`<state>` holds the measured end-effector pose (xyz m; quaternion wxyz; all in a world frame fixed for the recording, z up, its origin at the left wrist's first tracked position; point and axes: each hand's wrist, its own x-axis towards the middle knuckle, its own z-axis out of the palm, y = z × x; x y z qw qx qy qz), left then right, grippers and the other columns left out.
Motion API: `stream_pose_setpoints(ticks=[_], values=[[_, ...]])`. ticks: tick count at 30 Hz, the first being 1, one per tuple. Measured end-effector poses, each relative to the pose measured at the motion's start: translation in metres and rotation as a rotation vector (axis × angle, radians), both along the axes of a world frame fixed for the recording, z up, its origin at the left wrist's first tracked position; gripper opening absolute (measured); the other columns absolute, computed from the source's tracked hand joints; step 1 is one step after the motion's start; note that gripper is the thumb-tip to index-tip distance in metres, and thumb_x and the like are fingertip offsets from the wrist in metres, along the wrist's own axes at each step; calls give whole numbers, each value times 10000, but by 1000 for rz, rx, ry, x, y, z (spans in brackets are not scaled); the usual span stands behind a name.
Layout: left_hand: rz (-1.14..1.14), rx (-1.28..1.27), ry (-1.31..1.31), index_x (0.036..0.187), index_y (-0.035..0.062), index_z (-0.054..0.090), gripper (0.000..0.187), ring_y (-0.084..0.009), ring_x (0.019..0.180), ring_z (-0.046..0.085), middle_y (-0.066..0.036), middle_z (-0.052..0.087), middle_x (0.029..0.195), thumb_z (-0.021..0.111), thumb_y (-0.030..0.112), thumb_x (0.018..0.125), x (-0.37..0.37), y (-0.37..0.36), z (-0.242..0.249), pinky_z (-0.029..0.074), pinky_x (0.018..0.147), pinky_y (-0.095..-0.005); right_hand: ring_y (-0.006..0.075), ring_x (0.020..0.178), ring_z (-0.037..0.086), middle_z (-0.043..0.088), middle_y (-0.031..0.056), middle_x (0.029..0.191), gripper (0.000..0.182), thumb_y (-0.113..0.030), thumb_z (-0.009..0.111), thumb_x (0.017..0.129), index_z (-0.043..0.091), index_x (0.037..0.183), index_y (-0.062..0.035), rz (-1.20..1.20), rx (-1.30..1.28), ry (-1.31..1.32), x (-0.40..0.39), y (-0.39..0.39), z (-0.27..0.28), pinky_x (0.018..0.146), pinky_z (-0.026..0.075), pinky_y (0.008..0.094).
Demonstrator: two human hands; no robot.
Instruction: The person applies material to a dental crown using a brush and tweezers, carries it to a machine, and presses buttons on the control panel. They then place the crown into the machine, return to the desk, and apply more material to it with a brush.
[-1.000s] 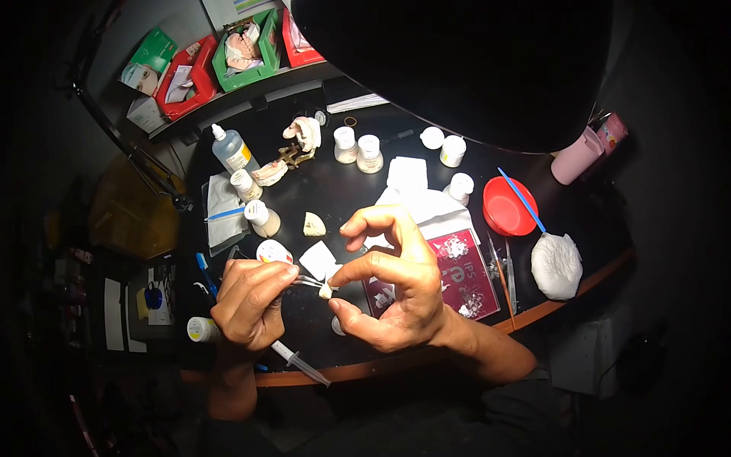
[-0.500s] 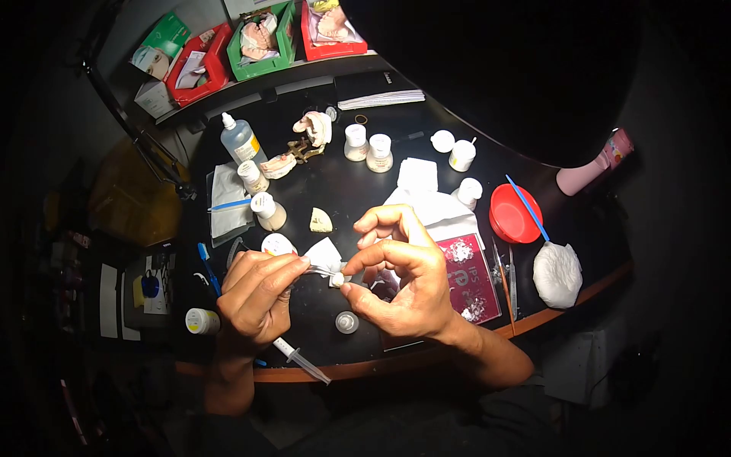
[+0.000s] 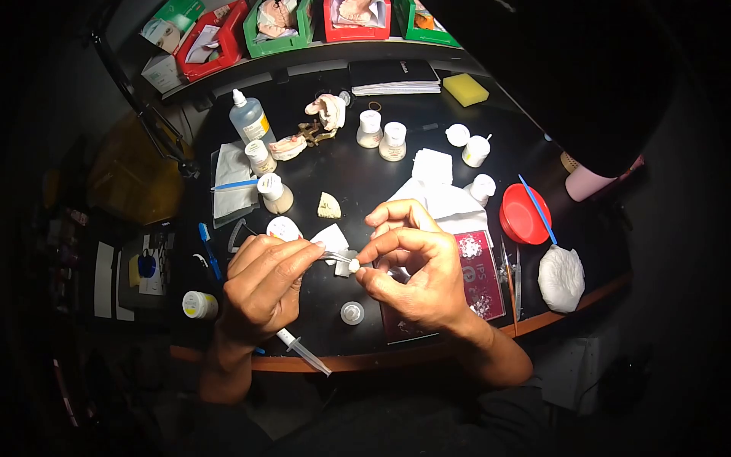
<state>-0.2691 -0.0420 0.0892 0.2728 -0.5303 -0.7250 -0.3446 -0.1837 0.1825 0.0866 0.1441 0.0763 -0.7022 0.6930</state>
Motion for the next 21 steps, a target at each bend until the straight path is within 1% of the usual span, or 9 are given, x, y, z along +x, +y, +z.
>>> stream_pose_setpoints(ticks=[5, 8, 9, 10, 12, 13, 16, 17, 21], values=[[15, 9, 9, 1104, -15, 743, 381, -248, 800, 673, -113, 728, 975, 690, -92, 735, 1, 0, 0, 520, 707, -362, 92, 957, 604, 532, 119, 1240, 155, 94, 798, 765, 766, 907, 41, -27, -12, -2, 0, -3, 2, 688, 557, 180], [16, 28, 15, 1109, -7, 746, 392, -244, 813, 676, -112, 734, 995, 689, -97, 732, 3, 0, 1, 512, 708, -355, 122, 995, 581, 549, 118, 1210, 195, 90, 801, 712, 779, 889, 13, -76, 164, 207, -1, -3, 4, 679, 543, 192], [7, 30, 13, 1112, -4, 748, 397, -242, 819, 677, -111, 736, 1002, 689, -99, 731, 3, -2, 2, 509, 710, -352, 157, 1002, 566, 569, 124, 1180, 231, 55, 810, 660, 790, 878, -16, -114, 233, 266, 0, -3, 6, 717, 533, 241], [-2, 35, 12, 1115, -2, 750, 401, -240, 825, 679, -110, 739, 1010, 689, -101, 731, 4, -2, 4, 506, 711, -349, 160, 1000, 567, 574, 126, 1173, 232, 43, 815, 654, 791, 876, -20, -113, 261, 305, -1, -2, 6, 735, 529, 256], [-7, 15, 7, 1117, 6, 748, 394, -245, 846, 705, -120, 746, 1001, 747, -120, 743, 6, -5, 8, 527, 705, -339, 167, 997, 569, 584, 130, 1158, 237, 18, 824, 642, 792, 873, -28, -116, 320, 384, -2, 1, 7, 770, 520, 287], [-11, 4, 5, 1118, 9, 747, 395, -248, 856, 718, -126, 749, 997, 776, -130, 750, 7, -6, 10, 537, 702, -335, 175, 979, 581, 586, 137, 1151, 239, -1, 837, 642, 794, 875, -28, -118, 328, 415, -2, 2, 8, 808, 520, 306], [-40, 37, 22, 1130, 20, 737, 369, -243, 863, 715, -121, 753, 1007, 795, -95, 785, 5, -6, 7, 538, 709, -332, 178, 951, 596, 588, 143, 1145, 239, -5, 841, 640, 796, 873, -31, -161, 300, 418, 2, -2, 6, 800, 520, 301], [-46, 42, 23, 1137, 24, 733, 366, -242, 864, 714, -120, 754, 1010, 797, -87, 794, 5, -6, 7, 538, 710, -332, 182, 931, 607, 588, 145, 1137, 242, -13, 848, 637, 799, 874, -31, -159, 326, 457, 0, -1, 7, 787, 523, 298], [-59, 48, 22, 1154, 35, 722, 361, -240, 863, 711, -118, 756, 1019, 799, -71, 817, 6, -7, 7, 537, 715, -331, 187, 936, 606, 586, 139, 1129, 248, -23, 854, 636, 804, 879, -32, -182, 314, 489, 2, -2, 8, 754, 526, 289]])
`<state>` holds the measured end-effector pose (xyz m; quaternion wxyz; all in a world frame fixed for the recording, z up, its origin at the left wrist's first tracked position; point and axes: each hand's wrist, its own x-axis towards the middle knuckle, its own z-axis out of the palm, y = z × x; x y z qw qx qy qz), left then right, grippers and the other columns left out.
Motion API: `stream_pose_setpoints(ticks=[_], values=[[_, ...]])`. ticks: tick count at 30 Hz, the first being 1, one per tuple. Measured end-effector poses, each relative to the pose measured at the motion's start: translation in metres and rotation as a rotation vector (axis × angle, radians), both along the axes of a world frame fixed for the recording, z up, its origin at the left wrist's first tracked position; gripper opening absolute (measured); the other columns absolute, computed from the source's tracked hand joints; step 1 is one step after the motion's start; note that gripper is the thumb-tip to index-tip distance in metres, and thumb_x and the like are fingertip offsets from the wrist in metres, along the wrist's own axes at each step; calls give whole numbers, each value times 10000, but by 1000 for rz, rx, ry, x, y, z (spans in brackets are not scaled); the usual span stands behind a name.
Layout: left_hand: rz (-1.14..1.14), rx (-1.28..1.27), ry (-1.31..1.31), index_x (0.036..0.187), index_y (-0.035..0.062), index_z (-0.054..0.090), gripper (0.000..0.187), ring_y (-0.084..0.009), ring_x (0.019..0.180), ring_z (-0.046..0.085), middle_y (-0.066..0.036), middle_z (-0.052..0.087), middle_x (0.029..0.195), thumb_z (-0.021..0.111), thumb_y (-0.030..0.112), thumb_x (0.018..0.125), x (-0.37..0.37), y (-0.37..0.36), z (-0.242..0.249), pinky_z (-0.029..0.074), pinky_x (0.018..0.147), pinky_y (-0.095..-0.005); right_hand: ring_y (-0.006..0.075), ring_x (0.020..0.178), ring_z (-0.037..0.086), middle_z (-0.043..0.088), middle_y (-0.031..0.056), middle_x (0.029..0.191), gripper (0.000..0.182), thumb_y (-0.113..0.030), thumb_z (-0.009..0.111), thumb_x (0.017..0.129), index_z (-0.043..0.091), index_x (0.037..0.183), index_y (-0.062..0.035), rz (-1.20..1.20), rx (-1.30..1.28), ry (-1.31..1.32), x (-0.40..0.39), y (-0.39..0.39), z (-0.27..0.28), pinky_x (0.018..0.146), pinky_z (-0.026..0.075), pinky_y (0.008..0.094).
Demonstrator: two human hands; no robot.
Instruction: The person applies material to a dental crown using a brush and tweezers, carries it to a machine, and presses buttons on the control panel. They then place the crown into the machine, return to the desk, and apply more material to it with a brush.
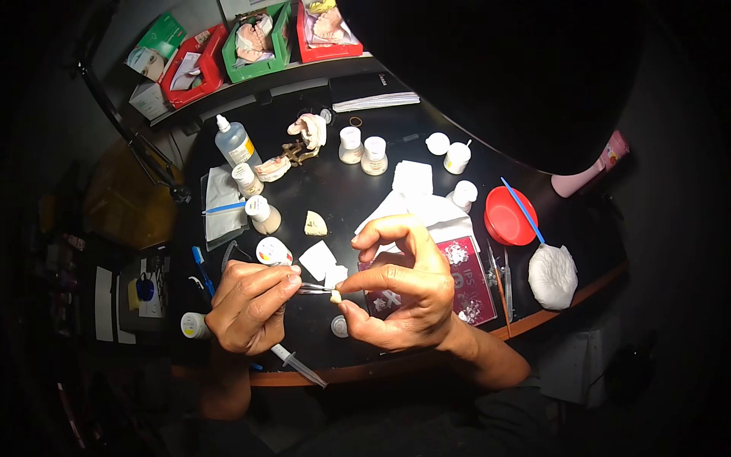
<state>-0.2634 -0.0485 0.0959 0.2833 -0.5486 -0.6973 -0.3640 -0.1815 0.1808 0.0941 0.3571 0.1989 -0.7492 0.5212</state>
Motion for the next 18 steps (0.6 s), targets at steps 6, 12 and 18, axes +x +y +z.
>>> stream_pose_setpoints(ticks=[6, 12, 18], values=[[-5, 4, 10, 1151, 32, 720, 354, -238, 862, 715, -117, 757, 1017, 798, -66, 820, -1, 2, -1, 536, 717, -329, 185, 933, 601, 580, 137, 1142, 246, -28, 855, 642, 805, 882, -33, 5, 7, -17, 1, 1, 2, 763, 527, 293], [12, -19, 14, 1123, 11, 738, 328, -243, 863, 720, -123, 756, 1007, 794, -72, 811, -1, 3, -1, 542, 706, -329, 198, 1002, 578, 563, 161, 1152, 254, -15, 838, 645, 809, 897, -21, 16, 35, -55, 1, 5, 1, 744, 541, 251], [29, -49, 6, 1100, -9, 754, 321, -250, 855, 722, -130, 756, 1003, 788, -85, 789, -1, 3, 0, 551, 702, -334, 147, 954, 580, 584, 110, 1123, 229, -15, 844, 649, 807, 871, -60, -13, 22, -81, -2, 3, -1, 586, 500, 215]])
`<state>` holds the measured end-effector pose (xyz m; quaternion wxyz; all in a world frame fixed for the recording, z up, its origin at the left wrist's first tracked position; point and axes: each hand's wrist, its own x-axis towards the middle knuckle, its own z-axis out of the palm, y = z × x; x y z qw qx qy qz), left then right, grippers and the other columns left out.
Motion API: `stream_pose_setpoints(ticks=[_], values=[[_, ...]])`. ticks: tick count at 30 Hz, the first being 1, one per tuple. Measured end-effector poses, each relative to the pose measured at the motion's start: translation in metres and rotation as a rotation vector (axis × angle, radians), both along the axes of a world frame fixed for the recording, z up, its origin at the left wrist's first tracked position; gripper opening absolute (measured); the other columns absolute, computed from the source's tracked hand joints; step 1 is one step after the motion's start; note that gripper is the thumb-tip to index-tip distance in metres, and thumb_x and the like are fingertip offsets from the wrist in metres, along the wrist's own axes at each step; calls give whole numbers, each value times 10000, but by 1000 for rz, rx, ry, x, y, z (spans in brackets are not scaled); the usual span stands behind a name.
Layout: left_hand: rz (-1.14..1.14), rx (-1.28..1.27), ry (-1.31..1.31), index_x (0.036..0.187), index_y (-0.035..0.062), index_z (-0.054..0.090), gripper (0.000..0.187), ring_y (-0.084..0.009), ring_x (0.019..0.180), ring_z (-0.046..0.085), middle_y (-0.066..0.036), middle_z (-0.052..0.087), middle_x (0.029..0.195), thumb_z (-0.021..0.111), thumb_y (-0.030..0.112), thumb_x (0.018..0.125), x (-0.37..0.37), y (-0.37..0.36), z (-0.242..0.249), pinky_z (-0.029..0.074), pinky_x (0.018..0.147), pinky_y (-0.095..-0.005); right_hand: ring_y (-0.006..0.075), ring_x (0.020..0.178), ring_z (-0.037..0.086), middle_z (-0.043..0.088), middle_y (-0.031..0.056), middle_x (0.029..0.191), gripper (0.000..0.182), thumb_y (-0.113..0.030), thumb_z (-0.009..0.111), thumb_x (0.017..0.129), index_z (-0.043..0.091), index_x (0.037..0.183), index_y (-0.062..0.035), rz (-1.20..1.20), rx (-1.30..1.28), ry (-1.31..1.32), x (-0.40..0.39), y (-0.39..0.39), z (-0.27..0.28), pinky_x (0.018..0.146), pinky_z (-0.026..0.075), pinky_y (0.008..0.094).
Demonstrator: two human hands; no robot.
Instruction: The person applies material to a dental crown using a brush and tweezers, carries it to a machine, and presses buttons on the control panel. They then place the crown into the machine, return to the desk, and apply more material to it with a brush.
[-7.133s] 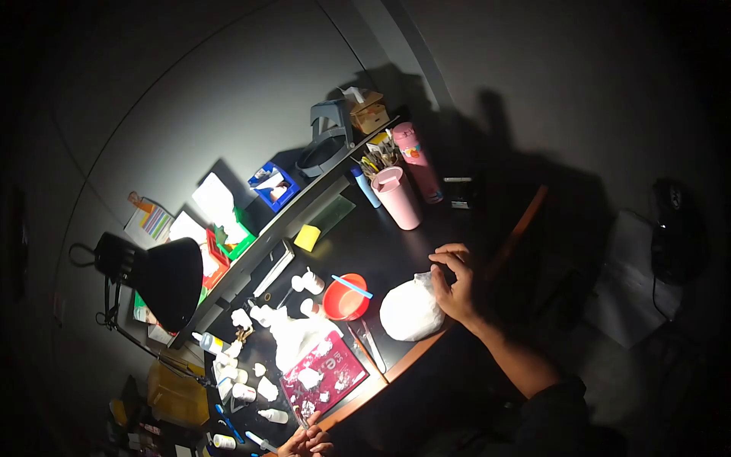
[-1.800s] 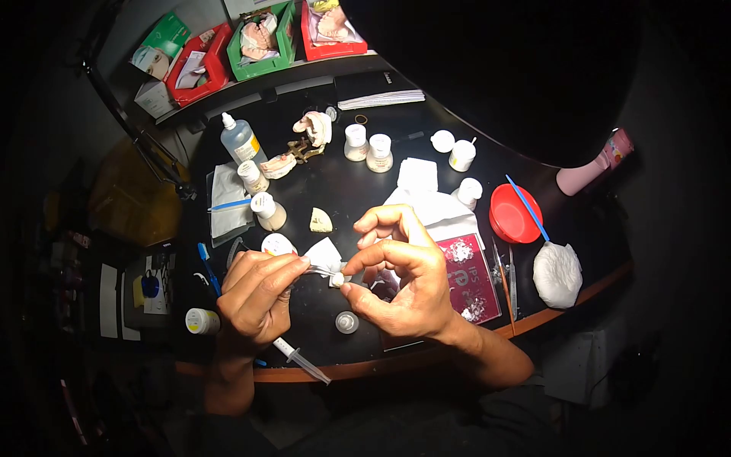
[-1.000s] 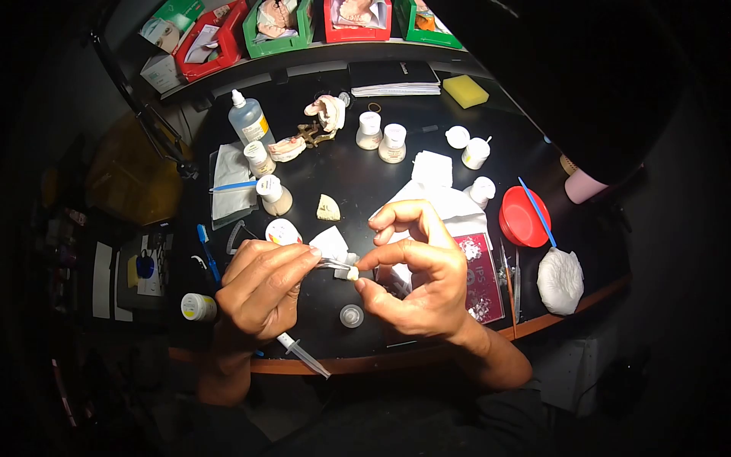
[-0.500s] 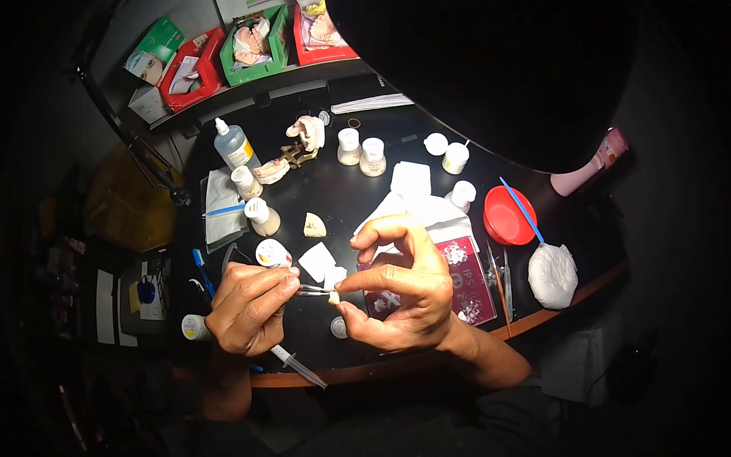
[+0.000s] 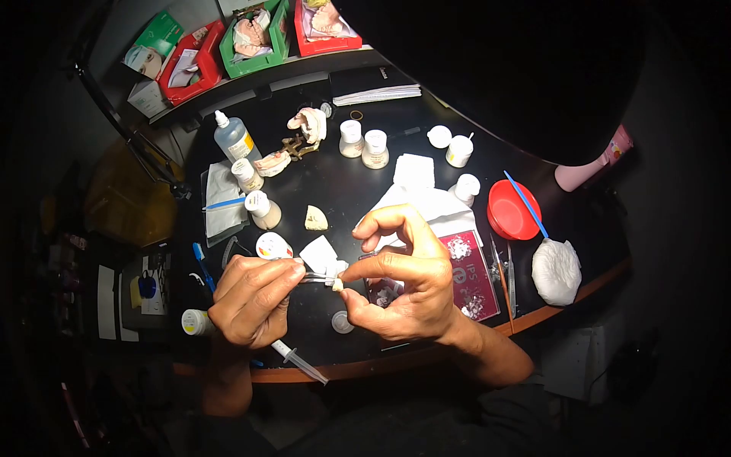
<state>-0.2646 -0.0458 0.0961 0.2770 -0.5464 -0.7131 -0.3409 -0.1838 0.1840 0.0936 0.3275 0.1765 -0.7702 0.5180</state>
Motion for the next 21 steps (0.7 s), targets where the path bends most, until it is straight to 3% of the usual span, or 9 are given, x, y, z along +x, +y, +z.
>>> stream_pose_setpoints(ticks=[16, 21], values=[[-9, 5, -115, 1089, -4, 755, 315, -279, 837, 734, -140, 761, 980, 781, -93, 788, 0, 4, -5, 585, 718, -347, 133, 961, 577, 586, 84, 1099, 207, -28, 818, 643, 801, 846, -70, -47, 4, -66, -3, 1, -6, 580, 500, 210], [-38, 12, -116, 1109, -54, 734, 389, -272, 777, 687, -149, 734, 995, 743, -160, 735, -2, 5, -8, 561, 684, -349, 131, 963, 578, 588, 80, 1095, 200, -34, 815, 650, 800, 846, -64, -53, 3, -95, -5, 1, -8, 601, 516, 212]])
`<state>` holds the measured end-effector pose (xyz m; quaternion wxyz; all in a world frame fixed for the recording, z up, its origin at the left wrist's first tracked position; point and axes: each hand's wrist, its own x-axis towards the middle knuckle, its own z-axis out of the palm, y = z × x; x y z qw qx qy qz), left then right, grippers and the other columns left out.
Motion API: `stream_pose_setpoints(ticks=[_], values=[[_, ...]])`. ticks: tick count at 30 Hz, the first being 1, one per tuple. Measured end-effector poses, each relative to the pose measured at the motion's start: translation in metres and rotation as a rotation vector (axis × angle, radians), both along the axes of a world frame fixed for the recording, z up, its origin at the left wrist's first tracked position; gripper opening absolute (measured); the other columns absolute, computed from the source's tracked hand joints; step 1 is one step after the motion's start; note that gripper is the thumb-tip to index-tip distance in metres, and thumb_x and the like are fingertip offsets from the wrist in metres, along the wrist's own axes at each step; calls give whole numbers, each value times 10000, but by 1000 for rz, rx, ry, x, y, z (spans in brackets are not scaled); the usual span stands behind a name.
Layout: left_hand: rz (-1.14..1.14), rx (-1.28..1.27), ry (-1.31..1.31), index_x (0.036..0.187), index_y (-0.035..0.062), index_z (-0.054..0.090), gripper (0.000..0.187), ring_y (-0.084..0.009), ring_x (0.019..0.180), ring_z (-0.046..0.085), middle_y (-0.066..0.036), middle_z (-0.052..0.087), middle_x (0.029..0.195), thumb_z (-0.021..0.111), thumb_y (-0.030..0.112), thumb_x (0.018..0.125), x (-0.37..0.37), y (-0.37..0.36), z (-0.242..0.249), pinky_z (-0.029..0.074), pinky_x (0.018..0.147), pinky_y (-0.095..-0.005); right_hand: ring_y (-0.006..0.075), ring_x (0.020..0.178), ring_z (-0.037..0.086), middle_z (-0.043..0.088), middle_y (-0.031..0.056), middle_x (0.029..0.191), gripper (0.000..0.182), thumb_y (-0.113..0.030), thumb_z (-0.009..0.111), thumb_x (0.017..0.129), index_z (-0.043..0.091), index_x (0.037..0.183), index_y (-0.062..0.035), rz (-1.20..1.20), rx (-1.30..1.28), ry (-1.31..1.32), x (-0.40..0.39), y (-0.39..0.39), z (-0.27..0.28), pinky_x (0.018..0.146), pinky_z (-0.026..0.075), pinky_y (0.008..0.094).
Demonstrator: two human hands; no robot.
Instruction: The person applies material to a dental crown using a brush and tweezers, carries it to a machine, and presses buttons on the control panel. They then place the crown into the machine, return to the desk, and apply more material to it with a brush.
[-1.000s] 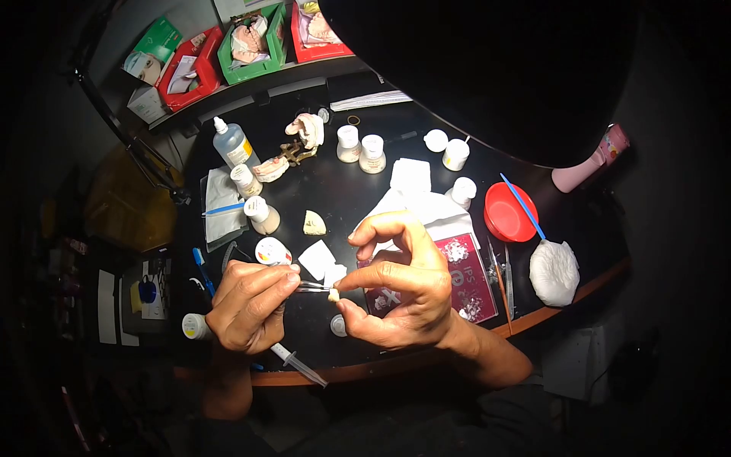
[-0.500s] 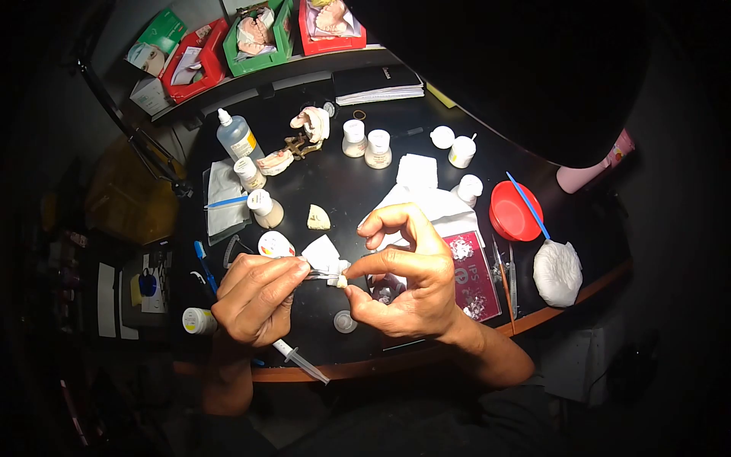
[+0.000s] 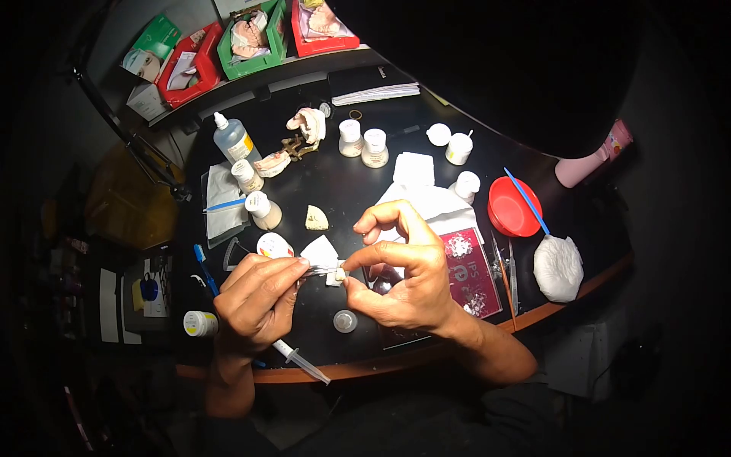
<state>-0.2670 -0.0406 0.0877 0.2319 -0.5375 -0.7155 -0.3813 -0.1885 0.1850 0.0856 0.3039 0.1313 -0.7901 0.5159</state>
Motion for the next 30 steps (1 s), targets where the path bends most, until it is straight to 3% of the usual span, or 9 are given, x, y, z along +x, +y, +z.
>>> stream_pose_setpoints(ticks=[12, 21, 30], values=[[31, -31, -11, 1111, -67, 727, 389, -269, 765, 685, -153, 736, 985, 753, -146, 730, 0, -2, -2, 558, 665, -345, 117, 953, 564, 584, 76, 1105, 178, 5, 832, 708, 804, 877, -44, 77, -97, -104, -1, 1, -6, 611, 485, 206], [24, -38, -44, 1137, -58, 719, 412, -258, 742, 676, -147, 742, 973, 749, -142, 735, -2, -2, -2, 557, 647, -337, 51, 868, 559, 566, 75, 1140, 164, 17, 839, 767, 807, 926, -4, 139, -112, -171, 1, 5, -3, 620, 485, 173], [63, -56, -90, 1133, -55, 718, 388, -246, 680, 658, -129, 734, 869, 746, -108, 750, -3, -2, -6, 536, 607, -338, 105, 964, 622, 518, 116, 1213, 225, 102, 752, 807, 759, 1031, 77, 118, -308, -258, 3, 3, -3, 622, 569, 189]])
